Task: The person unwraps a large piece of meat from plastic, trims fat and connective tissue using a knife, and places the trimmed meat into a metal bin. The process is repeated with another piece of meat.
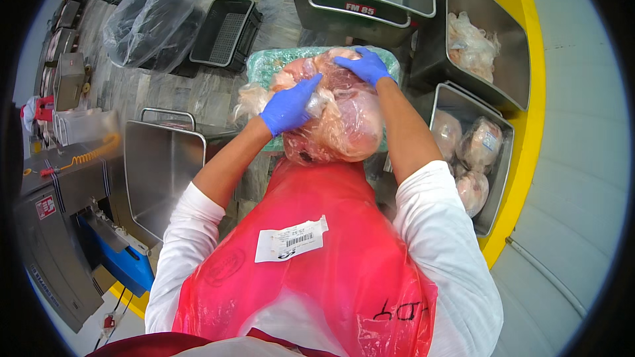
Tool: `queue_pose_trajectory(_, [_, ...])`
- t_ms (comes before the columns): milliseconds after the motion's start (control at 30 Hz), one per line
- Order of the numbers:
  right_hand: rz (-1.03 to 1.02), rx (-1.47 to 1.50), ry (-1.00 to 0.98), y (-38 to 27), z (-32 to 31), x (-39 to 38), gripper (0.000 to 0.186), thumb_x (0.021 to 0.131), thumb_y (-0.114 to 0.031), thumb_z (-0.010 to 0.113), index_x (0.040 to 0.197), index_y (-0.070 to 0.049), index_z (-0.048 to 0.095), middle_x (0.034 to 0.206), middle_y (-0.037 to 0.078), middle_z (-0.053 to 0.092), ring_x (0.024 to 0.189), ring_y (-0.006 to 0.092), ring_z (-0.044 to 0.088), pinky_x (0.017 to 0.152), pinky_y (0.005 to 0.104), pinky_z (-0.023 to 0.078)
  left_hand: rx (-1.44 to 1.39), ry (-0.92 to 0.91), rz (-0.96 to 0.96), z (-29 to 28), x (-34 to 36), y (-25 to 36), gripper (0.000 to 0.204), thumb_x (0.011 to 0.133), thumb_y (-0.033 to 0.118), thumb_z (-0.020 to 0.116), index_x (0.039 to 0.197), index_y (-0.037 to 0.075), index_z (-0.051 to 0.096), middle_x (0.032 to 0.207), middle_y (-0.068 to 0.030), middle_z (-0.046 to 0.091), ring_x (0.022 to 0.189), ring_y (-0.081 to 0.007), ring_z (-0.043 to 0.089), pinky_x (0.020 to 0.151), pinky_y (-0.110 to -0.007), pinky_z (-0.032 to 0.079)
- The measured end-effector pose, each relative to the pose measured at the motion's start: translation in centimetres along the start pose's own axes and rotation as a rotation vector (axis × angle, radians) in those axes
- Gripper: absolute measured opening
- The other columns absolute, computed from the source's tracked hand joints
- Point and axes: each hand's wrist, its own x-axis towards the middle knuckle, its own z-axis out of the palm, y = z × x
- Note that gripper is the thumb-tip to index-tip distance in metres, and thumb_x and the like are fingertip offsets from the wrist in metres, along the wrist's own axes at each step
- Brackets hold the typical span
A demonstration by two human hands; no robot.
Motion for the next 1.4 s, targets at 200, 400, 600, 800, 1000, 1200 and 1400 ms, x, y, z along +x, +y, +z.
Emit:
queue_pose_trajectory(200, [0.288,0.768,-0.216,5.2,-0.4,-3.8,0.073,0.091,-0.053,0.069,0.140,0.000,0.056,0.132,0.013,0.066,0.115,0.0234,0.065,0.101,0.0357,0.050,-0.221,-0.227,-0.142,-7.5,-7.9,0.9,0.025,0.090,0.023,0.067,0.110,0.009,0.070,0.099,-0.0158,0.072,0.082,-0.0375,0.070,0.074,-0.044,0.055])
queue_pose_trajectory(400, [0.341,1.193,-0.234,3.4,0.9,-9.0,0.065,0.095,-0.048,0.066,0.143,-0.005,0.054,0.135,0.010,0.063,0.120,0.0216,0.062,0.107,0.0357,0.046,-0.656,-0.156,-0.503,-9.5,-17.6,2.0,0.022,0.097,0.026,0.064,0.096,0.004,0.067,0.067,-0.0017,0.060,0.054,-0.0091,0.053,0.049,-0.027,0.042])
queue_pose_trajectory(600, [0.277,1.035,-0.076,2.5,2.9,-9.2,0.069,0.093,-0.049,0.068,0.137,0.003,0.057,0.131,0.015,0.064,0.115,0.0243,0.063,0.101,0.0364,0.049,-0.292,-0.081,0.154,-11.2,-18.4,4.1,0.019,0.093,0.021,0.067,0.097,0.003,0.069,0.076,-0.0048,0.066,0.068,-0.0158,0.064,0.065,-0.032,0.052])
queue_pose_trajectory(800, [0.324,1.388,-0.060,6.0,4.4,-9.0,0.054,0.100,-0.050,0.055,0.132,-0.008,0.062,0.128,0.009,0.067,0.113,0.0248,0.065,0.101,0.0387,0.051,-0.085,-0.082,-0.102,-9.8,-19.1,0.3,0.022,0.088,0.018,0.069,0.104,0.004,0.072,0.084,-0.0128,0.070,0.079,-0.0325,0.068,0.075,-0.038,0.055])
queue_pose_trajectory(1000, [0.297,1.526,-0.143,6.6,3.8,-7.7,0.037,0.103,-0.034,0.051,0.123,-0.005,0.066,0.121,0.012,0.069,0.108,0.0257,0.066,0.099,0.0391,0.052,0.019,0.419,-0.056,-2.9,-14.5,-2.7,0.042,0.084,0.016,0.069,0.126,0.010,0.067,0.130,-0.0158,0.062,0.111,-0.0357,0.064,0.091,-0.042,0.054])
queue_pose_trajectory(1200, [0.151,1.401,-0.065,8.9,6.4,-5.3,0.027,0.101,-0.023,0.053,0.112,-0.003,0.068,0.109,0.013,0.070,0.101,0.0235,0.066,0.091,0.0378,0.053,0.342,0.248,-0.226,2.0,-8.6,0.6,0.051,0.081,0.011,0.068,0.131,0.008,0.061,0.120,-0.0163,0.063,0.102,-0.0346,0.066,0.086,-0.044,0.055])
queue_pose_trajectory(1400, [0.353,1.558,-0.152,6.9,5.3,-8.3,0.027,0.100,-0.022,0.049,0.111,-0.007,0.068,0.111,0.013,0.071,0.102,0.0256,0.066,0.095,0.0397,0.053,0.247,0.220,-0.315,4.3,-9.0,-2.2,0.022,0.086,0.023,0.066,0.103,0.009,0.068,0.097,-0.0171,0.068,0.086,-0.0378,0.067,0.074,-0.049,0.054])
